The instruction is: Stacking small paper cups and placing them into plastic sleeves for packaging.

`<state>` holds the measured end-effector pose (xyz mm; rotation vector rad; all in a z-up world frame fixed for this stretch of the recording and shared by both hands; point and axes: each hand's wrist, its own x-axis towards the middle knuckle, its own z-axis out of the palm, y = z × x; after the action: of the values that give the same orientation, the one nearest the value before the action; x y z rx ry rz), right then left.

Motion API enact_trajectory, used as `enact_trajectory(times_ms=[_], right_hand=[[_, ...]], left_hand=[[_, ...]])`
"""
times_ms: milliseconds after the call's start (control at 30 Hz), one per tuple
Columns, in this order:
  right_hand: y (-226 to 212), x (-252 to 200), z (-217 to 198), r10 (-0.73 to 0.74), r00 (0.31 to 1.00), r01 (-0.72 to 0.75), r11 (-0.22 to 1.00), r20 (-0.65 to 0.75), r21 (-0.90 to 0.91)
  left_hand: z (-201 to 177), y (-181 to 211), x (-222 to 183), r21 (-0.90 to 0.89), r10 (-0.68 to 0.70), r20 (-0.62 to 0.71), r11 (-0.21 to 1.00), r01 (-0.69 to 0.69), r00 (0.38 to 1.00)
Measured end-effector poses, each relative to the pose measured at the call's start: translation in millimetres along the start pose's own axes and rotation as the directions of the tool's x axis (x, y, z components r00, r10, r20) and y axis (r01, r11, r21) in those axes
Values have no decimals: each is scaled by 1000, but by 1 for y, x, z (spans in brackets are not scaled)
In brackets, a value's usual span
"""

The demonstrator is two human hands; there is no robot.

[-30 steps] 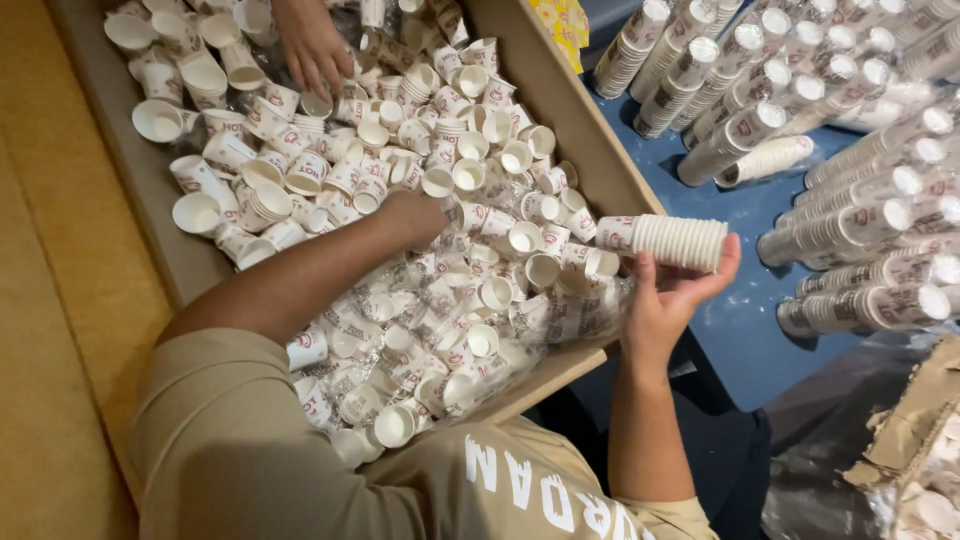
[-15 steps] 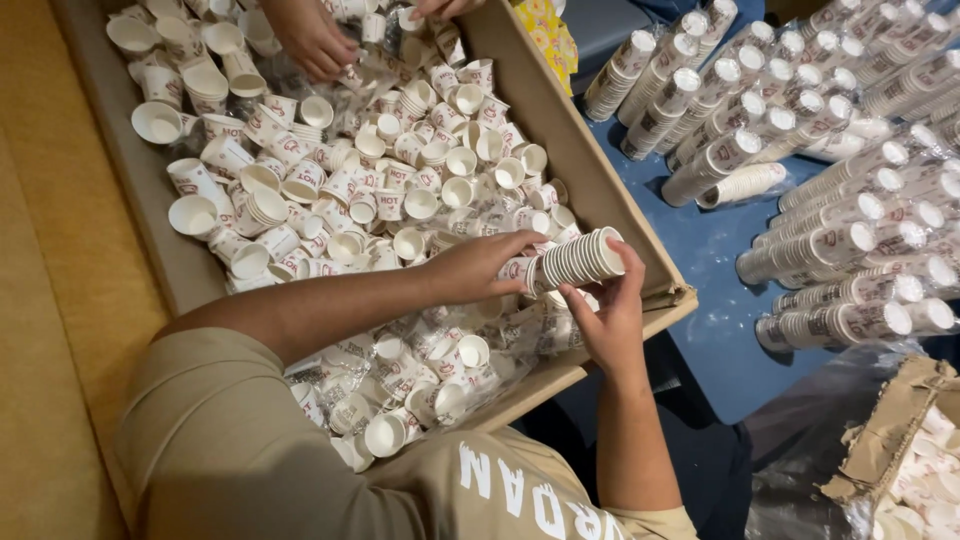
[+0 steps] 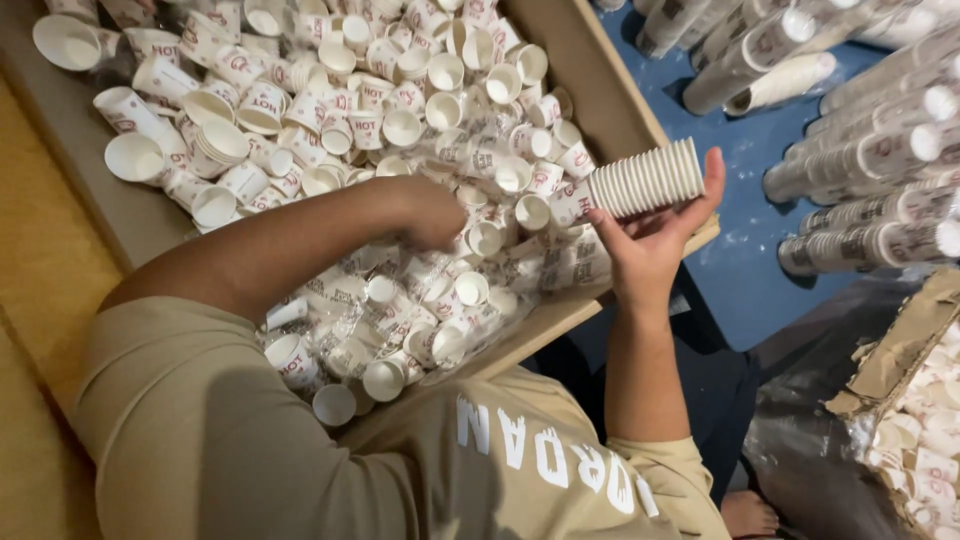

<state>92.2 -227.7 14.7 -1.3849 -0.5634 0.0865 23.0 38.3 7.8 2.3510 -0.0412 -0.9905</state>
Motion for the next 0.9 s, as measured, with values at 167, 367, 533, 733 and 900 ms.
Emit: enact_trajectory(times_ms=[167, 367, 533, 733, 900], right_hand=[[10, 3, -5, -41, 997, 41, 999, 65, 4], [10, 0, -6, -42, 996, 41, 999, 81, 4], [11, -4, -7, -56, 997, 56, 998, 51, -1], [9, 1, -6, -73, 996, 72, 997, 54, 15], [8, -2, -5, -63, 992, 61, 998, 106, 16]], left_hand=[[97, -63, 70, 354, -228, 445, 933, 64, 866], [66, -51, 65, 355, 359, -206, 894, -273, 910], [-1, -42, 41, 383, 238, -390, 920, -79, 890], [74, -73, 69, 318, -231, 499, 945, 72, 835], [126, -65, 72, 639, -254, 423, 764, -87, 870]])
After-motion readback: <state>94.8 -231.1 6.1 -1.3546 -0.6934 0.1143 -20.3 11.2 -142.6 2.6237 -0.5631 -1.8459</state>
